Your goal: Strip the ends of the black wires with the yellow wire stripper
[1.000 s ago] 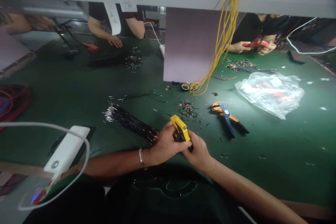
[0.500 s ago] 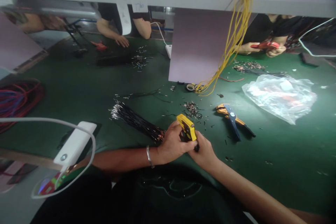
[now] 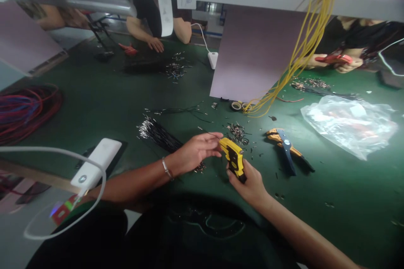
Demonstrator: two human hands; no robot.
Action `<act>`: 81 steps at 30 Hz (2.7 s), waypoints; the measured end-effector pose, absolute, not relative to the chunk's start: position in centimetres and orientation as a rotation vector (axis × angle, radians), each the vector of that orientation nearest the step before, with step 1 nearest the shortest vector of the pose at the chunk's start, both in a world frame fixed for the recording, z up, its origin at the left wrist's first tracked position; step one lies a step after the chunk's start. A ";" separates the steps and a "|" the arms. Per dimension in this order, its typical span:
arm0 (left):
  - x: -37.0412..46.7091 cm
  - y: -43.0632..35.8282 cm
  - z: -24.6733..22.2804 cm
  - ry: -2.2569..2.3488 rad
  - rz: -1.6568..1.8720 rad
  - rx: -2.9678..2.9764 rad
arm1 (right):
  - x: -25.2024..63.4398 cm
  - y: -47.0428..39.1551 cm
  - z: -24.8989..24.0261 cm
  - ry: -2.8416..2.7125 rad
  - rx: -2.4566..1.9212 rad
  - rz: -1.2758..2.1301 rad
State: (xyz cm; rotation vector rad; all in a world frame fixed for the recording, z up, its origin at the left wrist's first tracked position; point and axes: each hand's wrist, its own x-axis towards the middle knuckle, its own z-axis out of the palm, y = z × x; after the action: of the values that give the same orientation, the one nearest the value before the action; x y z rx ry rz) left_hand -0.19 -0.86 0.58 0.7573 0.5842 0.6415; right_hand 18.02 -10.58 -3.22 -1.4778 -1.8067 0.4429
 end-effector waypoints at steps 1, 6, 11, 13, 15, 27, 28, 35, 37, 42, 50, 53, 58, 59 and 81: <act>-0.4 -0.5 0.6 0.586 0.682 0.729 | 18.0 -10.6 -3.2 -1.810 -1.483 0.458; -0.7 0.6 1.0 0.617 0.820 0.759 | 18.1 -10.8 -3.1 -1.808 -1.487 0.507; -0.5 0.8 1.6 0.615 0.813 0.723 | 18.3 -11.1 -3.3 -1.811 -1.470 0.520; -0.4 0.9 1.8 0.603 0.805 0.710 | 18.3 -11.1 -3.4 -1.808 -1.473 0.543; -0.2 1.0 1.8 0.589 0.801 0.711 | 18.4 -11.1 -3.4 -1.804 -1.482 0.581; 0.4 2.5 1.3 0.569 0.750 0.814 | 18.2 -10.9 -3.6 -1.847 -1.421 0.537; 0.5 2.7 1.2 0.570 0.749 0.826 | 18.2 -10.8 -3.7 -1.845 -1.431 0.538; 0.8 3.4 0.3 0.542 0.740 0.847 | 18.3 -10.5 -3.7 -1.832 -1.440 0.578; 0.8 3.4 0.3 0.546 0.734 0.844 | 18.2 -10.5 -3.8 -1.826 -1.438 0.573; 0.8 3.5 0.3 0.567 0.742 0.837 | 18.4 -10.2 -4.0 -1.838 -1.438 0.581; 0.8 3.8 0.0 0.574 0.757 0.782 | 18.5 -9.8 -3.8 -1.792 -1.499 0.636; 0.9 3.8 -0.1 0.589 0.747 0.767 | 18.6 -9.7 -3.7 -1.770 -1.515 0.646; 0.9 3.4 0.4 0.603 0.744 0.783 | 18.7 -9.6 -3.7 -1.756 -1.511 0.634; 0.9 3.3 0.6 0.608 0.747 0.786 | 18.7 -9.6 -3.6 -1.752 -1.504 0.639; 0.9 3.3 0.9 0.630 0.734 0.761 | 18.7 -9.8 -3.5 -1.764 -1.515 0.701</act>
State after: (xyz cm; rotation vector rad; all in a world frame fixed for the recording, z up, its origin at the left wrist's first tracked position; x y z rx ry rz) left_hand 0.87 3.31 0.85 0.7612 0.6303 0.7344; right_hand 18.72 -9.78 -3.55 -1.5145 -1.7643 0.7014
